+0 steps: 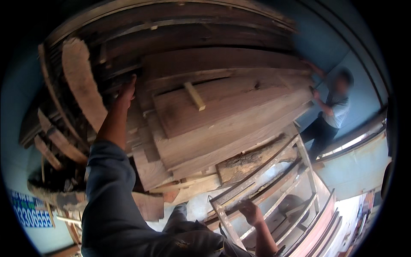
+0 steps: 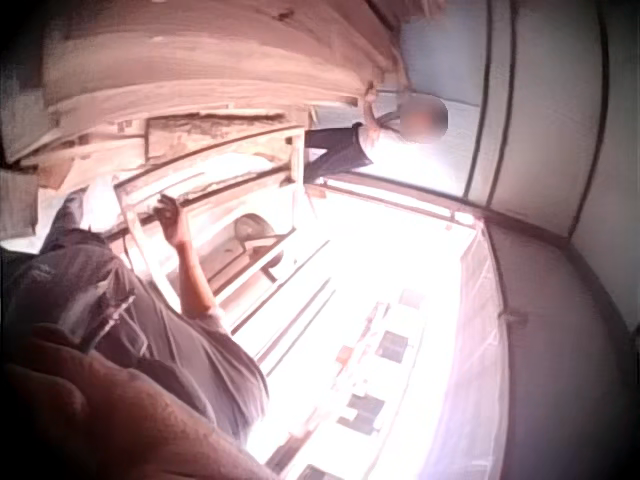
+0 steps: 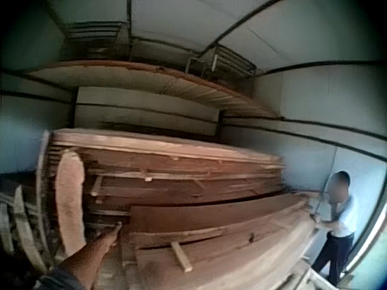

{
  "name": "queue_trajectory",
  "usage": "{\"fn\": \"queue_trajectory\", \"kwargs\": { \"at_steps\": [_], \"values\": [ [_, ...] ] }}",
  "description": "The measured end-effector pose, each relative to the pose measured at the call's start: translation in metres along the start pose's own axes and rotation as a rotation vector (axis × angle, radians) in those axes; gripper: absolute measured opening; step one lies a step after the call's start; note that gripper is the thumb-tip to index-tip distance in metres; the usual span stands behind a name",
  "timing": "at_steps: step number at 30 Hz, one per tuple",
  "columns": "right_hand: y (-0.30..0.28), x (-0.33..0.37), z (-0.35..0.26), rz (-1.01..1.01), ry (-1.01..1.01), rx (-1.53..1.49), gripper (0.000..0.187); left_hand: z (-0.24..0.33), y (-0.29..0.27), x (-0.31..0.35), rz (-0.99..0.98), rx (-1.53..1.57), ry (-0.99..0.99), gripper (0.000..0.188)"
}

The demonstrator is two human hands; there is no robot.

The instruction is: The person repeatedly picks up long wooden planks from a large stack and places them onto a metal cart. A second person assists by taking the other end of the planks and helping to position them on the cart.

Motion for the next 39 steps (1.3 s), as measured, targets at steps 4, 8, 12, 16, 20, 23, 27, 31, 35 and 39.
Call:
{"fn": "queue_trajectory", "kwargs": {
  "at_steps": [4, 8, 12, 16, 20, 23, 27, 31, 35, 39],
  "values": [
    [-0.010, 0.068, 0.043, 0.190, 0.360, -0.165, 0.048, -0.003, 0.076, -0.073, -0.244, -0.015, -0.170, 0.095],
    [-0.001, 0.125, 0.098, 0.266, 0.523, -0.277, 0.050, -0.009, 0.075, -0.117, -0.282, 0.141, -0.209, 0.095],
    [-0.004, 0.160, 0.085, 0.265, 0.639, -0.286, 0.050, 0.031, 0.091, -0.085, -0.278, 0.017, -0.186, 0.098],
    [-0.012, 0.175, 0.086, 0.333, 0.658, -0.259, 0.050, 0.066, 0.113, -0.016, -0.224, -0.116, -0.175, 0.102],
    [-0.003, 0.185, 0.112, 0.444, 0.534, -0.509, 0.044, 0.015, 0.088, -0.004, -0.312, -0.048, -0.218, 0.112],
    [-0.004, 0.187, 0.090, 0.502, 0.493, -0.585, 0.042, -0.008, 0.119, 0.079, -0.417, -0.018, -0.237, 0.112],
    [0.001, 0.139, 0.056, 0.494, 0.319, -0.741, 0.046, -0.056, 0.141, 0.214, -0.448, 0.101, -0.288, 0.108],
    [0.040, 0.051, -0.022, 0.176, 0.078, -1.142, 0.087, -0.095, 0.155, 0.358, -0.410, 0.222, -0.346, 0.103],
    [0.101, 0.008, -0.090, -0.003, 0.016, -1.623, 0.106, -0.155, 0.215, 0.503, -0.705, 0.412, -0.437, 0.087],
    [0.084, 0.073, -0.089, 0.441, 0.230, -1.561, 0.090, -0.223, 0.252, 0.609, -0.809, 0.382, -0.572, 0.082]
  ]
}}
Point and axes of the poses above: each hand's wrist, its own x-axis away from the middle knuckle, its own y-axis out of the palm, z = x × y, the point moved 8 cm from there along -x, towards the middle knuckle, and after that the axes turned 7 degrees about -z, right-handed, at the moved point
